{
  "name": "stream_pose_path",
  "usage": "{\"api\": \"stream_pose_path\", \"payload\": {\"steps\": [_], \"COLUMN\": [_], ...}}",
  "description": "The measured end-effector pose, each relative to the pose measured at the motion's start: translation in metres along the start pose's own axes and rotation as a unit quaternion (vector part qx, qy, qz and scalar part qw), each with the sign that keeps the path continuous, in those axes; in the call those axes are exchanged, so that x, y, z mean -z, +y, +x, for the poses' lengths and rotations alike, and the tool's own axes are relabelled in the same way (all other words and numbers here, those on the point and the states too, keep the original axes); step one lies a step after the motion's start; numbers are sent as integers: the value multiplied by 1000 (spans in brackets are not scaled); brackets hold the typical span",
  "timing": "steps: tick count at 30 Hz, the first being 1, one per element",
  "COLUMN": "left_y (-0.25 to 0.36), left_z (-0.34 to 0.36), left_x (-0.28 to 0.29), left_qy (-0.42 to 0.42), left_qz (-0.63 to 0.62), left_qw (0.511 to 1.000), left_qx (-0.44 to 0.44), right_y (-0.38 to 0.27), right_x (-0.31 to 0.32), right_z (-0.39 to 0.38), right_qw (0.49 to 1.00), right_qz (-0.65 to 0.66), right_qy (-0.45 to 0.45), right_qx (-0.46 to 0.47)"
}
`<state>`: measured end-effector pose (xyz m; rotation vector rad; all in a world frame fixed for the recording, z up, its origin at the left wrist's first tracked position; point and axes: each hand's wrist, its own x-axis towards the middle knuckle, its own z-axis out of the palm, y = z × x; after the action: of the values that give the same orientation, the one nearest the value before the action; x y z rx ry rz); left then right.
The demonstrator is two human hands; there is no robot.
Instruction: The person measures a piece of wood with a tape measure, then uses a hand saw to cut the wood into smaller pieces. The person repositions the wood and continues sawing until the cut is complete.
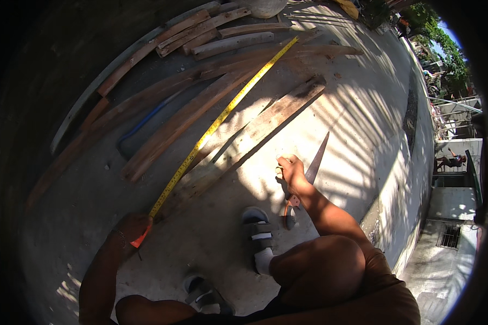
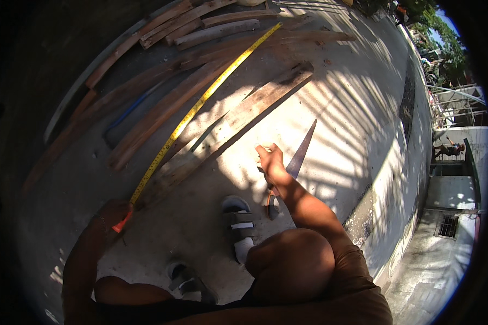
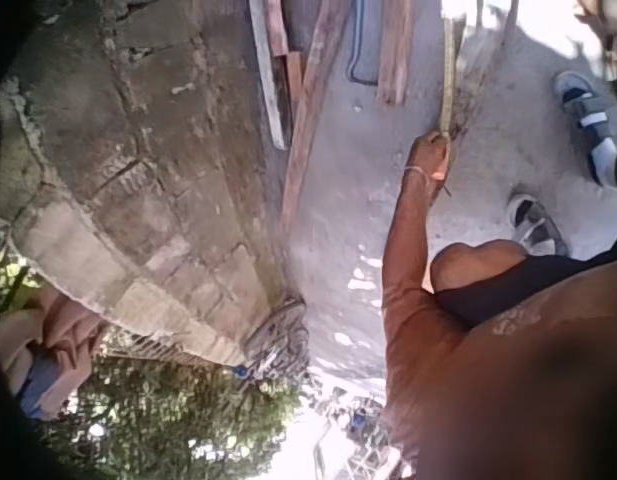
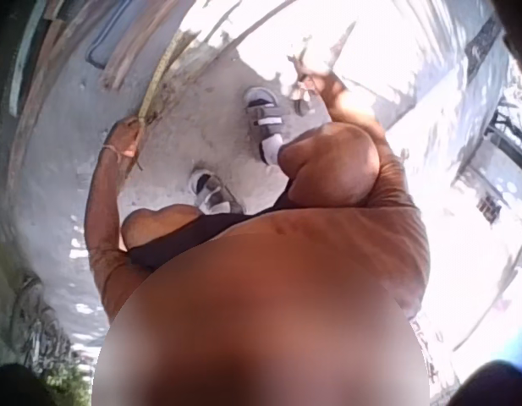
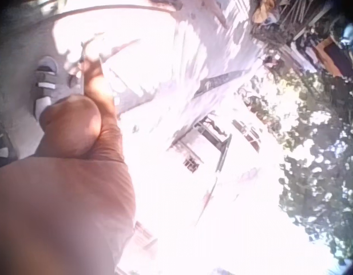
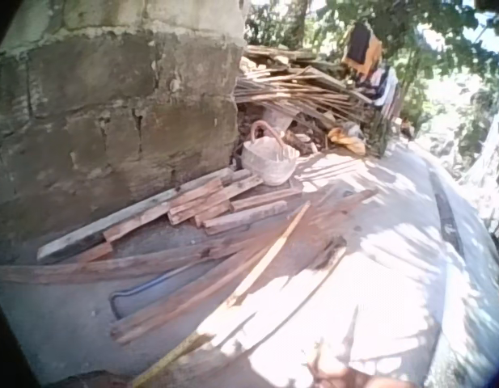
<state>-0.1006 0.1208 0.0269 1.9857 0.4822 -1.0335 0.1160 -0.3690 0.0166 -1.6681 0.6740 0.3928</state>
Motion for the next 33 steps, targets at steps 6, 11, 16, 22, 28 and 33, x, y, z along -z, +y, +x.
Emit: {"api": "stream_pose_path", "payload": {"steps": [6, 11, 16, 22, 28, 33], "left_y": [30, 52, 68, 61, 59, 69], "left_z": [29, 68, 124, 127, 110, 97], "left_x": [16, -5, -17, -22, -27, -23], "left_qy": [-23, -39, -73, -122, -167, -151], "left_qz": [14, 184, 404, 445, 136, 137], "left_qw": [999, 981, 896, 858, 976, 979], "left_qx": [19, -43, -173, -224, -31, -25], "right_y": [43, 58, 65, 62, 58, 63], "right_x": [8, 29, 40, 41, 38, 35], "right_z": [-39, -45, -42, -49, -54, -53], "right_qw": [992, 989, 985, 982, 978, 966], "right_qz": [-56, -114, -142, -142, -165, -221], "right_qy": [-114, -96, -100, -127, -122, -129], "right_qx": [-8, -3, 6, -6, -29, -27]}}
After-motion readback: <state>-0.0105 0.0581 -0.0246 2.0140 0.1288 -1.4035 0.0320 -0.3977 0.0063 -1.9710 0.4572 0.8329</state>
